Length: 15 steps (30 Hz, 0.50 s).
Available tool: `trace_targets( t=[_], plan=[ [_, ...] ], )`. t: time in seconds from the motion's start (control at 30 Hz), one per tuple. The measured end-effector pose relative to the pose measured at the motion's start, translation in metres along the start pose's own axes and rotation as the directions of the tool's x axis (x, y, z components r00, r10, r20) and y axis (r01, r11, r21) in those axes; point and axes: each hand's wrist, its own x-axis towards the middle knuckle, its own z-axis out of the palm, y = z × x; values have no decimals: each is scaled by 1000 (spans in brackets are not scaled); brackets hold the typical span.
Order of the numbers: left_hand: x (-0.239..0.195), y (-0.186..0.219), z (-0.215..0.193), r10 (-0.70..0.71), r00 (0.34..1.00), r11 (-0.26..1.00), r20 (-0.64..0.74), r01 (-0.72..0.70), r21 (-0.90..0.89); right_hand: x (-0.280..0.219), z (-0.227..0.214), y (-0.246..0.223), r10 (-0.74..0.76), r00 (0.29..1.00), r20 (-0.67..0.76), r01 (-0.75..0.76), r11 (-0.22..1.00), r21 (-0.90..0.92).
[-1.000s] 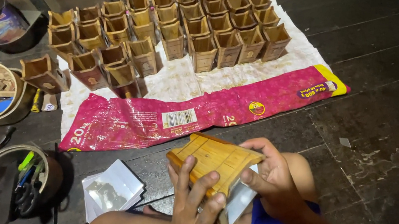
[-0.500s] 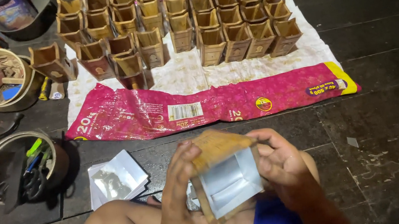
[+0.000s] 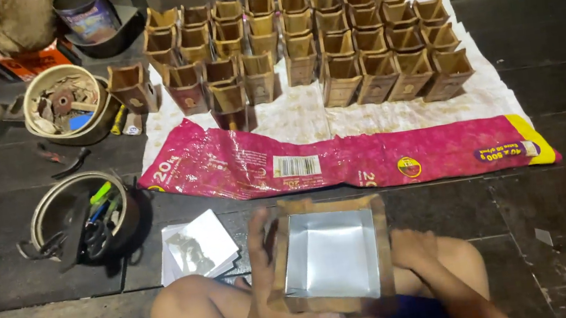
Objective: Folding metal lining sheets and inserting them into small wooden boxes
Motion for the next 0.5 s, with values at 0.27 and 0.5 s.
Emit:
trace_targets(
  t=[0.27,0.5],
  plan=[
    [4,15,10,-53,998,955,18,56,-291,124,101,30,-30,987,157,34,999,-22],
    [18,17,10,20,1000,949,16,-14,-316,99,79,21,-128,991,35,119,977,176]
  ],
)
